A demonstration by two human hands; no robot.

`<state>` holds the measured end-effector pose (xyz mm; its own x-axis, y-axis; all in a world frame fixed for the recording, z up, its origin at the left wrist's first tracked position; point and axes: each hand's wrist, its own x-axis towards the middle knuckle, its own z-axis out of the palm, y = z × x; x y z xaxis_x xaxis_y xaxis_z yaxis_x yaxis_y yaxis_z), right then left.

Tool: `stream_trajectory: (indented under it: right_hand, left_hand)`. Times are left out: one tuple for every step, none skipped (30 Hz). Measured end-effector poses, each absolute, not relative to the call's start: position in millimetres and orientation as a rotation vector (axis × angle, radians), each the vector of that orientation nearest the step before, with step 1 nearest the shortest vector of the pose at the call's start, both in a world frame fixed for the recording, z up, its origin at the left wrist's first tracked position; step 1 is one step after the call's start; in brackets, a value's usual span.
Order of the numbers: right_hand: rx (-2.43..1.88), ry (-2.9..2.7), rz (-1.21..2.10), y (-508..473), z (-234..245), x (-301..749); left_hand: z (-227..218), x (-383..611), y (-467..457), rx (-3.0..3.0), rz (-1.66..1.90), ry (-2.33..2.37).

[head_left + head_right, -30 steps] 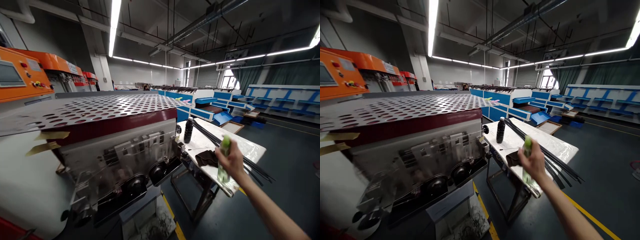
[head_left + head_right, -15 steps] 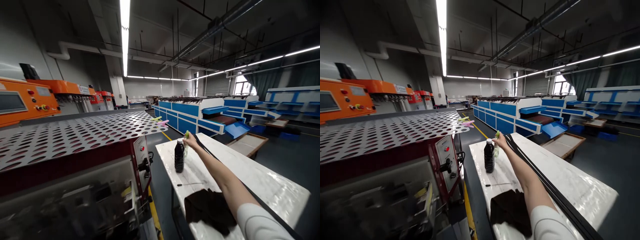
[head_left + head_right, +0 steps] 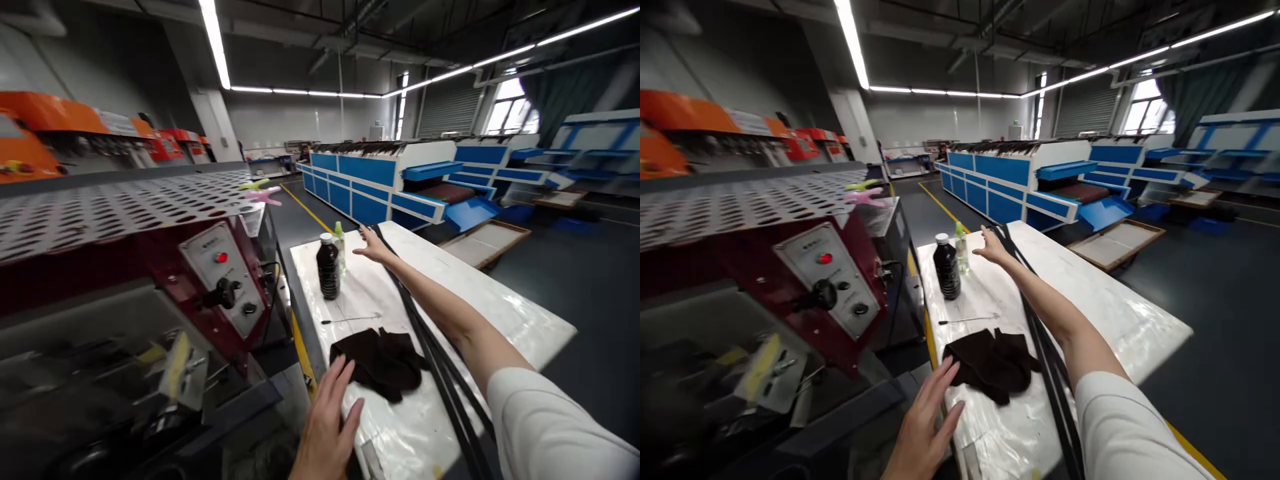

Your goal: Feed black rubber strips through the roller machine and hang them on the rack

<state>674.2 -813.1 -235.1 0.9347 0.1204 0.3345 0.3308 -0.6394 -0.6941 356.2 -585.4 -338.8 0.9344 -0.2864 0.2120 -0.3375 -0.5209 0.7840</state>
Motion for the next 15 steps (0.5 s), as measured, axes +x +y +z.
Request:
stream_trajectory:
  right_hand:
    - [-2.299, -0.310, -0.315, -835.6, -229.2, 658.1]
    - [-2.341, -0.299, -0.296, -859.1, -223.9, 638.5]
    - [-2.382, -0.280, -0.272, -882.3, -219.8, 615.7]
    - [-2.421, -0.252, -0.245, -903.9, -217.9, 590.5]
    - [-2.456, -0.213, -0.219, -922.8, -218.8, 564.0]
    - [-2.486, -0.169, -0.192, -938.0, -222.8, 537.6]
    - [-2.510, -0.121, -0.162, -949.1, -229.6, 512.6]
    - [-2.527, -0.075, -0.130, -955.8, -238.8, 490.2]
    - [-2.540, -0.031, -0.101, -958.4, -249.7, 471.0]
    - [-2.547, 0.012, -0.082, -957.5, -261.4, 455.7]
    - [-2.550, 0.053, -0.075, -953.9, -273.2, 444.3]
    - [-2.549, 0.091, -0.080, -948.5, -284.1, 436.9]
    - [-2.544, 0.126, -0.092, -942.4, -293.4, 432.9]
    - [-2.534, 0.157, -0.106, -936.5, -300.5, 431.8]
    - [-2.518, 0.183, -0.112, -931.4, -305.2, 433.0]
  left_hand:
    - [-341.7, 372.2, -602.1, 2.204, 0.092, -0.621]
    - [-346.4, 386.6, -617.7, 2.239, 0.105, -0.769]
    - [-352.8, 399.1, -631.5, 2.251, 0.112, -0.893]
    - [-360.4, 409.7, -642.5, 2.239, 0.115, -0.996]
    - [-368.4, 418.4, -650.5, 2.205, 0.121, -1.065]
    - [-375.9, 425.0, -655.2, 2.159, 0.123, -1.105]
    - [-381.6, 429.6, -657.3, 2.114, 0.120, -1.114]
    - [-384.8, 431.8, -657.3, 2.077, 0.115, -1.096]
    - [-384.6, 431.7, -656.2, 2.051, 0.114, -1.056]
    - [-380.9, 429.3, -654.9, 2.038, 0.126, -1.005]
    - [-374.0, 424.9, -654.1, 2.040, 0.148, -0.954]
    - [-364.3, 418.7, -654.3, 2.052, 0.192, -0.907]
    - [-353.0, 411.4, -655.7, 2.063, 0.250, -0.869]
    - [-340.8, 403.4, -658.3, 2.063, 0.305, -0.847]
    - [-328.9, 395.4, -661.8, 2.045, 0.330, -0.842]
